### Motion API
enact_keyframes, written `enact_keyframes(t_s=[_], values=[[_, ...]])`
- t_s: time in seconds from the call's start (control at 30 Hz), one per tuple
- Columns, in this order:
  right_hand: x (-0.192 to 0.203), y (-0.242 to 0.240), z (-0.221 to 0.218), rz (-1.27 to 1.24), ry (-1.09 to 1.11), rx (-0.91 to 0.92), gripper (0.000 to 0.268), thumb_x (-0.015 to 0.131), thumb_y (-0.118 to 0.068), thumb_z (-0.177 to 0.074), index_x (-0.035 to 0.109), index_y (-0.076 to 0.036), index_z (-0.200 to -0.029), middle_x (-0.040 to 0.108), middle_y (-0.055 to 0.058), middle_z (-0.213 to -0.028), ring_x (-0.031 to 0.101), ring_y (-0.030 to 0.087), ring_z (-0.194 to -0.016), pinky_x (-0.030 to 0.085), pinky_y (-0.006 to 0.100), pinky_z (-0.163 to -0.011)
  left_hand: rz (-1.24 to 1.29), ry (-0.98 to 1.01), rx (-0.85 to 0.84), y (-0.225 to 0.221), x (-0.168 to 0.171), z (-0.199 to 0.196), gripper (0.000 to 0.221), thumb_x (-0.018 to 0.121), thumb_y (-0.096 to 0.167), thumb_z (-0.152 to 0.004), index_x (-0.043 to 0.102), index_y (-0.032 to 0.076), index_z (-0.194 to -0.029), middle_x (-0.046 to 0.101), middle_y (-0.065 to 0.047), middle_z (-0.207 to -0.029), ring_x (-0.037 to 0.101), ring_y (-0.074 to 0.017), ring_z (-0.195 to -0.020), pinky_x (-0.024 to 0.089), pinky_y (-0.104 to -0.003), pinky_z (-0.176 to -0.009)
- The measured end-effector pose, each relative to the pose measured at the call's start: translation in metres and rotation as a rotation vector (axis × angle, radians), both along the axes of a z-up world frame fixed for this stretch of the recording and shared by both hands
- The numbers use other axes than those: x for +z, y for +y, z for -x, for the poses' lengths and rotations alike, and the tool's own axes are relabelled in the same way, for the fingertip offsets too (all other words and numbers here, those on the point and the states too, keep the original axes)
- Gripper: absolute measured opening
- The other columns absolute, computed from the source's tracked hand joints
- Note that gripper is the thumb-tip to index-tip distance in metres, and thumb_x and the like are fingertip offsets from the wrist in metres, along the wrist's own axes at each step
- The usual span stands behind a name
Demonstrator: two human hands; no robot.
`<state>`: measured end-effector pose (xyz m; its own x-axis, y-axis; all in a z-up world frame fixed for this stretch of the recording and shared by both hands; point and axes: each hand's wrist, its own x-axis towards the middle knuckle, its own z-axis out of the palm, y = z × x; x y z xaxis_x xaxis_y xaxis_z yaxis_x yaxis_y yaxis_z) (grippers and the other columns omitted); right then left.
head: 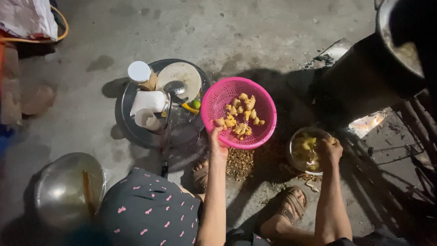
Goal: Peeling and cleaning ginger roots using a small scraping tool while sitting on the floor.
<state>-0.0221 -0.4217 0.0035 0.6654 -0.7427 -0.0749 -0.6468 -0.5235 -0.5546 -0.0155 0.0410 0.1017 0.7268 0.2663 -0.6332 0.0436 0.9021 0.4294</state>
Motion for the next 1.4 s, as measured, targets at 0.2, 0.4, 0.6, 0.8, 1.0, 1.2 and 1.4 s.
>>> enact_keyframes(t_s=[0.2, 0.4, 0.6, 0.8, 1.0, 1.2, 1.4], values=[[0.006, 0.025, 0.003, -0.431, -0.069, 0.096, 0.021, 0.075, -0.021, -0.074, 0.075, -0.011, -0.093, 0.064, 0.014, -0.063, 0.068, 0.027, -0.059, 0.051, 0.036, -0.060, 0.008, -0.006, 0.018, -0.004, 0.018, 0.004, 0.045, 0.082, 0.011, -0.068, 0.069, 0.019, -0.110, 0.071, -0.013, -0.094, 0.070, -0.0304, -0.085, 0.062, -0.048, -0.076], [0.153, 0.150, 0.015, -0.198, 0.653, 0.254, 0.060, 0.037, -0.039, -0.100, 0.060, -0.001, -0.141, 0.065, 0.023, -0.139, 0.054, 0.044, -0.136, 0.036, 0.060, -0.112, 0.002, 0.003, 0.009, -0.006, 0.012, 0.008, 0.042, 0.082, 0.012, -0.070, 0.071, 0.021, -0.109, 0.074, -0.011, -0.095, 0.072, -0.0291, -0.087, 0.063, -0.046, -0.077], [0.085, 0.113, 0.013, 0.022, 0.516, 0.307, 0.045, 0.037, -0.039, -0.111, 0.059, -0.019, -0.145, 0.070, 0.028, -0.121, 0.065, 0.053, -0.116, 0.051, 0.063, -0.095, 0.043, 0.000, -0.021, -0.004, 0.021, 0.008, 0.038, 0.083, 0.015, -0.069, 0.073, 0.018, -0.105, 0.074, -0.012, -0.090, 0.072, -0.0288, -0.085, 0.062, -0.048, -0.078], [0.079, 0.086, 0.006, 0.171, 0.459, 0.267, 0.046, 0.039, -0.029, -0.111, 0.077, -0.006, -0.121, 0.076, 0.028, -0.103, 0.072, 0.049, -0.100, 0.057, 0.060, -0.082, 0.050, -0.042, -0.012, -0.005, 0.014, 0.003, 0.033, 0.082, 0.016, -0.072, 0.073, 0.018, -0.104, 0.073, -0.011, -0.087, 0.073, -0.0271, -0.083, 0.063, -0.046, -0.076], [0.065, 0.077, 0.003, 0.193, 0.462, 0.276, 0.035, 0.079, -0.033, -0.083, 0.080, -0.021, -0.116, 0.078, 0.014, -0.105, 0.074, 0.042, -0.099, 0.058, 0.056, -0.084, 0.009, -0.062, -0.037, -0.011, 0.021, 0.009, 0.034, 0.080, 0.016, -0.072, 0.074, 0.016, -0.105, 0.075, -0.012, -0.089, 0.074, -0.0285, -0.085, 0.063, -0.047, -0.077], [0.047, 0.062, 0.008, 0.104, 0.222, 0.206, 0.034, 0.074, -0.036, -0.085, 0.078, -0.016, -0.112, 0.074, 0.018, -0.101, 0.071, 0.048, -0.097, 0.057, 0.062, -0.082, -0.005, -0.058, -0.054, -0.012, 0.003, 0.003, 0.031, 0.080, 0.018, -0.073, 0.074, 0.017, -0.103, 0.074, -0.011, -0.086, 0.074, -0.0279, -0.082, 0.063, -0.047, -0.075], [0.063, 0.062, 0.017, 0.088, 0.151, 0.224, 0.033, 0.079, -0.033, -0.091, 0.075, -0.016, -0.119, 0.076, 0.022, -0.106, 0.069, 0.048, -0.106, 0.055, 0.061, -0.088, 0.027, -0.054, -0.020, -0.018, 0.017, 0.011, 0.037, 0.082, 0.015, -0.071, 0.073, 0.016, -0.107, 0.074, -0.013, -0.089, 0.072, -0.0289, -0.084, 0.061, -0.048, -0.077]])
